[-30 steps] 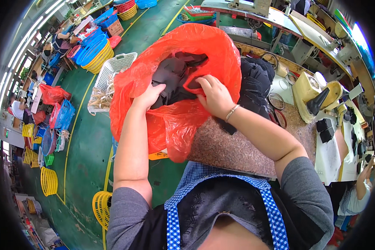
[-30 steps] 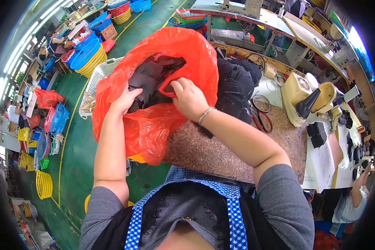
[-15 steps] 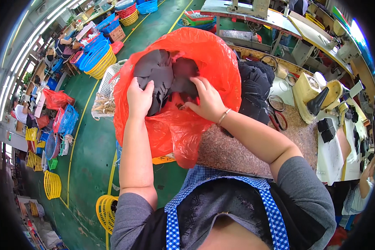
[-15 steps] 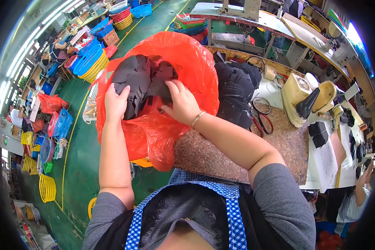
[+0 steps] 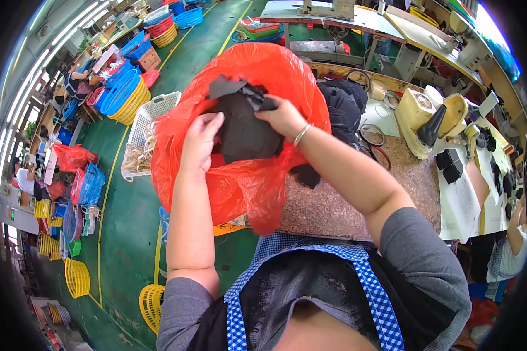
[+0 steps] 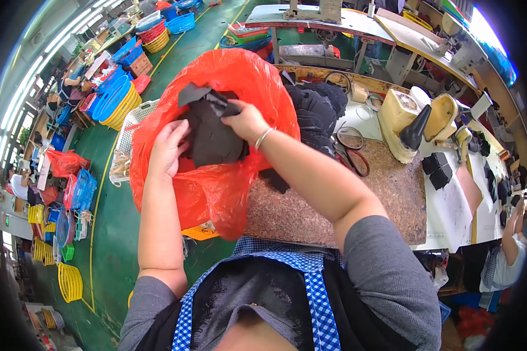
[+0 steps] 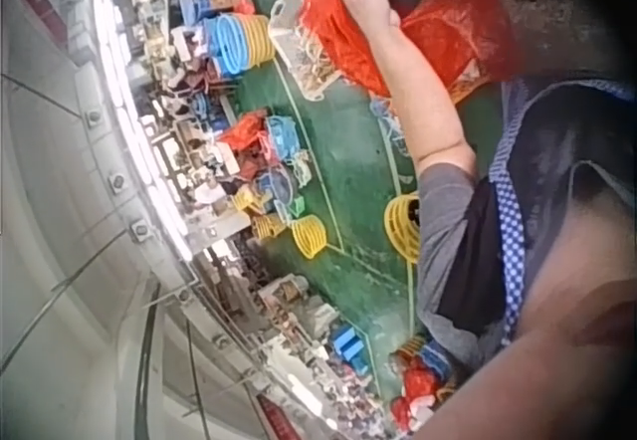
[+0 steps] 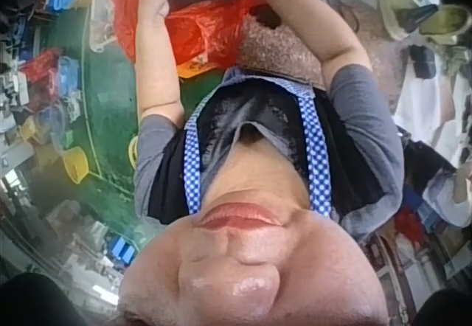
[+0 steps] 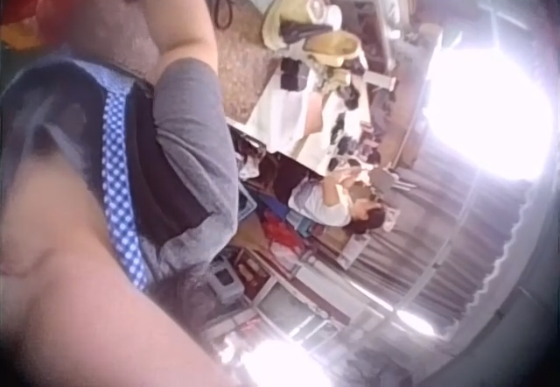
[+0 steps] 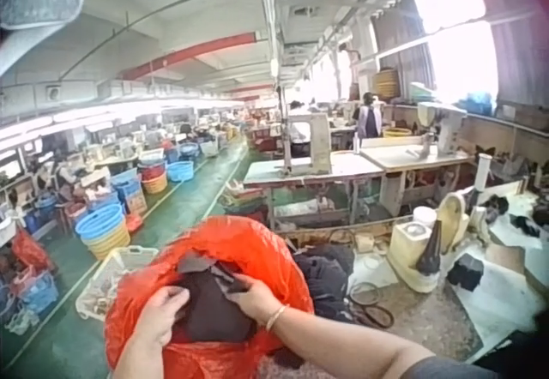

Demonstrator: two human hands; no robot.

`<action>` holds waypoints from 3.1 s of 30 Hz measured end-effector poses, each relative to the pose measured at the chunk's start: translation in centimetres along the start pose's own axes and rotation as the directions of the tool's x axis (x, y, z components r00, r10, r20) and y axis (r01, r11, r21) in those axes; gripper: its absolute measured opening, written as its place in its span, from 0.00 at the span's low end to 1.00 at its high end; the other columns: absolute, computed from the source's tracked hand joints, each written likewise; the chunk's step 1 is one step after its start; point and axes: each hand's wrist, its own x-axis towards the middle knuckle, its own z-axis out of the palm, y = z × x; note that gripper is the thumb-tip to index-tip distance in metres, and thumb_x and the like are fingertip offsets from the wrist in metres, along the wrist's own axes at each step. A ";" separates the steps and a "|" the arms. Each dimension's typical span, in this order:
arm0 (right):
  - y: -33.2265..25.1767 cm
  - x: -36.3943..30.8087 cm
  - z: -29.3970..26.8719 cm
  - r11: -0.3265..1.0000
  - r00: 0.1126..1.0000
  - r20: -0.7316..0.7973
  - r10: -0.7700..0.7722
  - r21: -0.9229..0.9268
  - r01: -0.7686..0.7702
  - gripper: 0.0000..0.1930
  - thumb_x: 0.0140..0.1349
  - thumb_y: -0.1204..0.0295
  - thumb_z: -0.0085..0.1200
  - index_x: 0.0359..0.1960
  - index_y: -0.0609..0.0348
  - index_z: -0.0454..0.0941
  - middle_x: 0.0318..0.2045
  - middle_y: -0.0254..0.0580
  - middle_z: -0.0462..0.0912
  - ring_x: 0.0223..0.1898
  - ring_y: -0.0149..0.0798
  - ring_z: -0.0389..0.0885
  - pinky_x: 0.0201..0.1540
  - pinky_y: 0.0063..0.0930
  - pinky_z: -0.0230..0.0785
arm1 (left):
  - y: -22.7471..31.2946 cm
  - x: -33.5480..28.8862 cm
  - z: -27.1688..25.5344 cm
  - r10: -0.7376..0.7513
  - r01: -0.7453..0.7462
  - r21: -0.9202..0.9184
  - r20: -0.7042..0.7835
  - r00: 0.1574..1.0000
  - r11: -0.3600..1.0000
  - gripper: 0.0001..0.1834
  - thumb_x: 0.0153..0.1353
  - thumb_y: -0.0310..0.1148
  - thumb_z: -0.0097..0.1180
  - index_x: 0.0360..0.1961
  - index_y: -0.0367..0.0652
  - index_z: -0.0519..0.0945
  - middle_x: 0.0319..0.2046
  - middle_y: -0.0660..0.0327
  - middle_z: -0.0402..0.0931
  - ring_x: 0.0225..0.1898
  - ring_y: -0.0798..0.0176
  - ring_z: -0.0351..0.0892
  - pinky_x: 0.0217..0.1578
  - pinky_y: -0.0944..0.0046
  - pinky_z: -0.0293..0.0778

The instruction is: Sorting and stacking cut-out shoe upper components at a factory workbench.

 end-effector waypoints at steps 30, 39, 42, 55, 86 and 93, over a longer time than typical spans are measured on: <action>-12.9 -12.4 -30.1 0.972 0.998 0.013 0.056 0.226 -0.057 0.20 0.60 0.78 0.59 0.54 0.66 0.73 0.46 0.51 0.82 0.45 0.43 0.84 0.50 0.39 0.80 | 1.4 -10.5 7.3 0.463 -0.805 0.310 0.690 0.557 0.506 0.16 0.53 0.23 0.55 0.45 0.41 0.80 0.48 0.52 0.79 0.54 0.47 0.76 0.55 0.53 0.72; 2.1 -14.5 -30.1 1.000 0.845 -0.534 0.025 0.016 -0.020 0.22 0.60 0.66 0.62 0.51 0.68 0.76 0.46 0.48 0.83 0.45 0.46 0.84 0.50 0.36 0.76 | -9.4 5.9 3.0 0.211 -0.327 0.912 0.380 0.901 -0.246 0.34 0.61 0.43 0.53 0.69 0.56 0.62 0.72 0.48 0.47 0.73 0.42 0.44 0.65 0.29 0.45; 2.9 -13.2 -29.9 0.781 0.838 -0.501 -0.215 -0.604 -0.161 0.36 0.54 0.58 0.68 0.56 0.73 0.69 0.49 0.57 0.80 0.49 0.54 0.80 0.53 0.37 0.72 | -14.7 10.3 -1.7 0.167 -0.043 0.999 0.045 0.985 -0.015 0.36 0.65 0.44 0.48 0.73 0.61 0.52 0.73 0.49 0.44 0.74 0.44 0.42 0.65 0.29 0.45; -2.3 -13.4 -31.0 -0.073 0.914 0.112 -0.390 -0.993 0.091 0.46 0.44 0.68 0.71 0.68 0.44 0.60 0.69 0.51 0.58 0.68 0.54 0.59 0.67 0.42 0.57 | -6.6 0.0 1.6 0.198 -0.371 0.911 0.337 0.921 0.177 0.24 0.61 0.37 0.57 0.57 0.37 0.74 0.61 0.44 0.68 0.63 0.43 0.65 0.63 0.52 0.62; 3.1 -20.4 -17.3 0.965 0.993 -0.106 -0.041 -0.262 0.012 0.13 0.61 0.76 0.61 0.46 0.62 0.75 0.33 0.32 0.82 0.32 0.22 0.78 0.36 0.18 0.73 | -7.8 -2.1 18.1 0.299 -0.454 0.667 0.342 0.891 0.590 0.25 0.54 0.38 0.66 0.50 0.36 0.75 0.41 0.49 0.80 0.44 0.46 0.79 0.46 0.53 0.75; 3.0 -23.8 -21.1 0.997 0.857 -0.511 0.065 -0.006 -0.079 0.08 0.62 0.73 0.60 0.40 0.63 0.81 0.29 0.28 0.81 0.27 0.19 0.74 0.30 0.14 0.66 | -5.1 -8.8 18.2 0.446 -0.518 0.261 0.289 0.847 0.815 0.16 0.59 0.27 0.62 0.47 0.36 0.74 0.37 0.55 0.81 0.36 0.56 0.82 0.37 0.62 0.77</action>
